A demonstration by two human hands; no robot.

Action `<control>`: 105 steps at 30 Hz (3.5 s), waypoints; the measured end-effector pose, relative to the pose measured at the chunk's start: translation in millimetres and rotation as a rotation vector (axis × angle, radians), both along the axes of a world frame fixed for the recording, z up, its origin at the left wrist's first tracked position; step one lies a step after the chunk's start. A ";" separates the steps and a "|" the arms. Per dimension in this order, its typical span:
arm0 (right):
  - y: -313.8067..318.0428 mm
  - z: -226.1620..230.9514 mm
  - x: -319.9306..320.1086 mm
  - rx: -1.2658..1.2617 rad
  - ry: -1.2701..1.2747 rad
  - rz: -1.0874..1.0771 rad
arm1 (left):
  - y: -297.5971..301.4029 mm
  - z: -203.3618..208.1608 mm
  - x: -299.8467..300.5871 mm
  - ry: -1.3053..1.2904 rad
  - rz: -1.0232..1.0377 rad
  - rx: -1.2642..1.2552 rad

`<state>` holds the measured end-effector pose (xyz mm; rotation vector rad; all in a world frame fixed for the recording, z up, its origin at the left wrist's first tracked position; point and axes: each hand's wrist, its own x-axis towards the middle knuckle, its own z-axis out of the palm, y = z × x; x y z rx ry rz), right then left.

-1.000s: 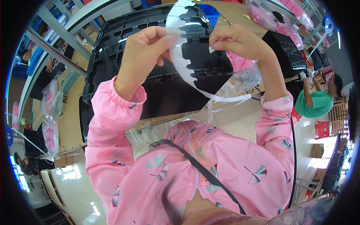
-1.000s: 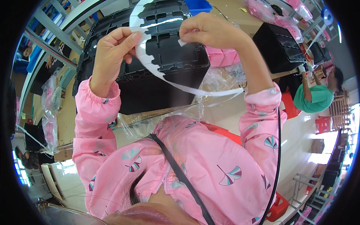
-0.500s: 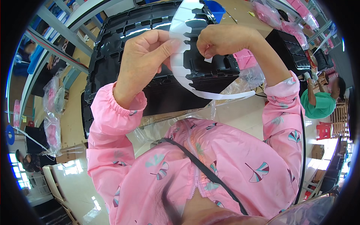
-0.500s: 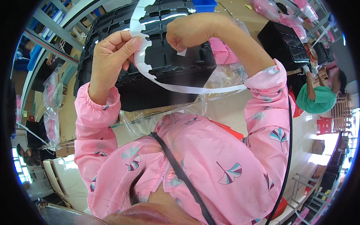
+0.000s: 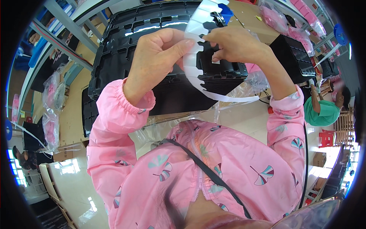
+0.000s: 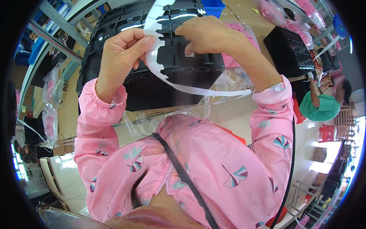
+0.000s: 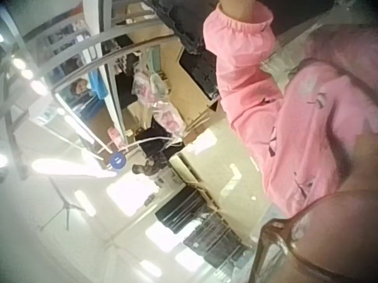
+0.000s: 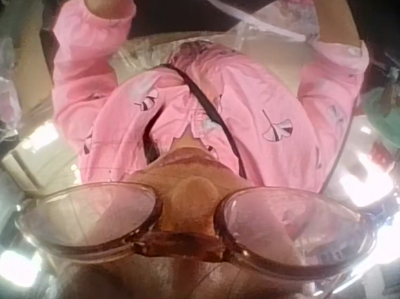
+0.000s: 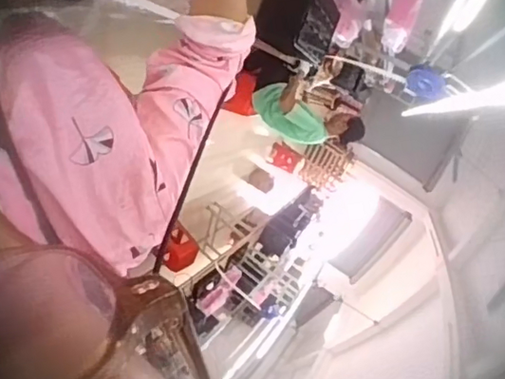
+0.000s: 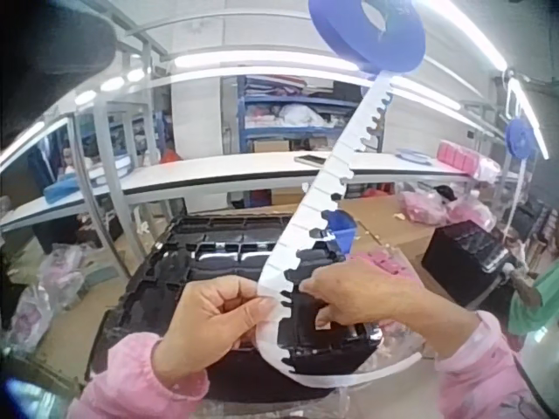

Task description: Attaching plastic clips and foam structural inserts to black plastic storage or shipping trays.

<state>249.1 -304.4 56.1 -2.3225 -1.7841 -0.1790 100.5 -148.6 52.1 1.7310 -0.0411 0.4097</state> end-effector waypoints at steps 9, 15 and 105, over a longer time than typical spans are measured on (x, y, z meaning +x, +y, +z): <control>-14.0 -13.6 -60.8 0.814 0.032 0.217 | -6.3 -8.0 15.0 -0.086 0.049 -0.020; -3.0 -30.6 -51.8 0.832 0.002 0.212 | -12.8 -10.3 17.3 -0.103 0.089 0.010; 9.6 -0.1 -19.9 0.754 -0.026 0.316 | -5.6 8.6 41.1 -0.118 0.196 -0.012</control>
